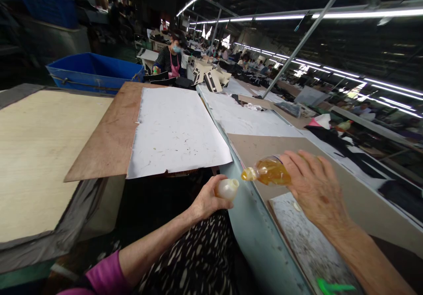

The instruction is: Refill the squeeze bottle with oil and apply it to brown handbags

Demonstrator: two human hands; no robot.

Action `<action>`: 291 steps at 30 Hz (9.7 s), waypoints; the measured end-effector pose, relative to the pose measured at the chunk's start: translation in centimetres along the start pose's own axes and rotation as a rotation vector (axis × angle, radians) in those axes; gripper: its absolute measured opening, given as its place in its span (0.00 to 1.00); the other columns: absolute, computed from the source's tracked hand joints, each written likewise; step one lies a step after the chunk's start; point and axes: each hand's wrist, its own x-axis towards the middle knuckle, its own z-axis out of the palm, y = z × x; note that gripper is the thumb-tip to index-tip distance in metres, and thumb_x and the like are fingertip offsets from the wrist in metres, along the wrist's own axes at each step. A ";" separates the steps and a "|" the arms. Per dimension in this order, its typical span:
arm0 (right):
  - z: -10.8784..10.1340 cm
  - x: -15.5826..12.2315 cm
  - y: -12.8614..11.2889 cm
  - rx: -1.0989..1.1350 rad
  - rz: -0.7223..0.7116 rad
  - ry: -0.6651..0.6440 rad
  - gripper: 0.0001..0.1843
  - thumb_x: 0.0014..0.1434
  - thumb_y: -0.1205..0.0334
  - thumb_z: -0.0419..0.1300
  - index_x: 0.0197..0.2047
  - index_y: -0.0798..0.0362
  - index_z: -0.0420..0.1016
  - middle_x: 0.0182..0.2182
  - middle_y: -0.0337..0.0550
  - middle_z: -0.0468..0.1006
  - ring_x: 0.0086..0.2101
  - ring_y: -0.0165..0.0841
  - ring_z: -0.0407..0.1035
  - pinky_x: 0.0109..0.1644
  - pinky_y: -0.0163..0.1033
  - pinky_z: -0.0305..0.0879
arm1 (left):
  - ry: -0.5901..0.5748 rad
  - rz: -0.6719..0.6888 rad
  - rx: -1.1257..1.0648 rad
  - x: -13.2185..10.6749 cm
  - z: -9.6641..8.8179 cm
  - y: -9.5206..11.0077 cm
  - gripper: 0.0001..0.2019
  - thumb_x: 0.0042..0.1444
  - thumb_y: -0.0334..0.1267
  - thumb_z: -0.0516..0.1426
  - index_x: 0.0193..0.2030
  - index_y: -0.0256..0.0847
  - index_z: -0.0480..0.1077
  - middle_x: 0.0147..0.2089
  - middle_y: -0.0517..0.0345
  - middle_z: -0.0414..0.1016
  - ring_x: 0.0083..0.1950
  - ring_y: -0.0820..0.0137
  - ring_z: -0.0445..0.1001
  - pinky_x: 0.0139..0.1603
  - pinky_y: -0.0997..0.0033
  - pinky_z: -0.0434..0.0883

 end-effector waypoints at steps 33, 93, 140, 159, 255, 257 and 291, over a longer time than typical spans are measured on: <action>-1.9 0.8 0.0 -0.062 -0.001 -0.012 0.22 0.57 0.74 0.57 0.56 0.58 0.63 0.55 0.51 0.70 0.54 0.52 0.60 0.56 0.59 0.56 | -0.032 -0.003 -0.076 -0.3 0.2 -0.1 0.38 0.30 0.29 0.68 0.53 0.39 0.63 0.47 0.53 0.67 0.45 0.63 0.67 0.45 0.63 0.67; -4.0 1.8 0.8 -0.138 -0.095 0.055 0.18 0.59 0.74 0.55 0.53 0.59 0.67 0.52 0.52 0.72 0.53 0.55 0.61 0.56 0.63 0.55 | -0.067 -0.027 -0.134 -0.7 0.4 -0.5 0.37 0.30 0.29 0.69 0.52 0.41 0.64 0.44 0.55 0.68 0.43 0.65 0.69 0.44 0.64 0.68; -5.0 2.5 1.1 -0.138 -0.124 0.108 0.15 0.64 0.72 0.49 0.51 0.58 0.70 0.50 0.51 0.74 0.50 0.54 0.64 0.52 0.66 0.59 | -0.074 -0.052 -0.189 -0.9 0.6 -0.3 0.38 0.29 0.28 0.69 0.52 0.40 0.63 0.42 0.56 0.67 0.40 0.68 0.68 0.41 0.67 0.67; -5.8 3.1 0.9 -0.147 -0.151 0.129 0.16 0.65 0.73 0.45 0.49 0.59 0.71 0.47 0.53 0.76 0.49 0.54 0.66 0.49 0.66 0.61 | -0.092 -0.062 -0.223 -1.0 0.8 -0.2 0.38 0.29 0.27 0.69 0.51 0.38 0.61 0.41 0.58 0.67 0.39 0.70 0.68 0.40 0.68 0.67; -5.7 2.7 0.7 -0.166 -0.196 0.109 0.15 0.63 0.76 0.50 0.50 0.59 0.71 0.46 0.51 0.76 0.48 0.55 0.65 0.48 0.68 0.62 | -0.102 -0.045 -0.221 -0.9 1.4 -0.5 0.38 0.29 0.27 0.69 0.51 0.39 0.63 0.43 0.56 0.67 0.40 0.70 0.67 0.41 0.68 0.67; -5.7 2.6 0.7 -0.163 -0.190 0.102 0.15 0.62 0.76 0.50 0.50 0.59 0.71 0.47 0.51 0.75 0.49 0.55 0.65 0.49 0.68 0.61 | -0.103 -0.048 -0.226 -0.9 1.4 -0.4 0.38 0.29 0.26 0.69 0.51 0.39 0.63 0.42 0.57 0.67 0.40 0.70 0.67 0.41 0.68 0.67; -5.8 2.5 0.2 -0.199 -0.198 0.116 0.16 0.63 0.77 0.49 0.49 0.58 0.72 0.45 0.50 0.76 0.49 0.53 0.65 0.48 0.66 0.62 | -0.121 -0.058 -0.232 -0.8 1.4 0.1 0.36 0.27 0.26 0.69 0.48 0.40 0.64 0.42 0.58 0.66 0.40 0.70 0.66 0.40 0.69 0.66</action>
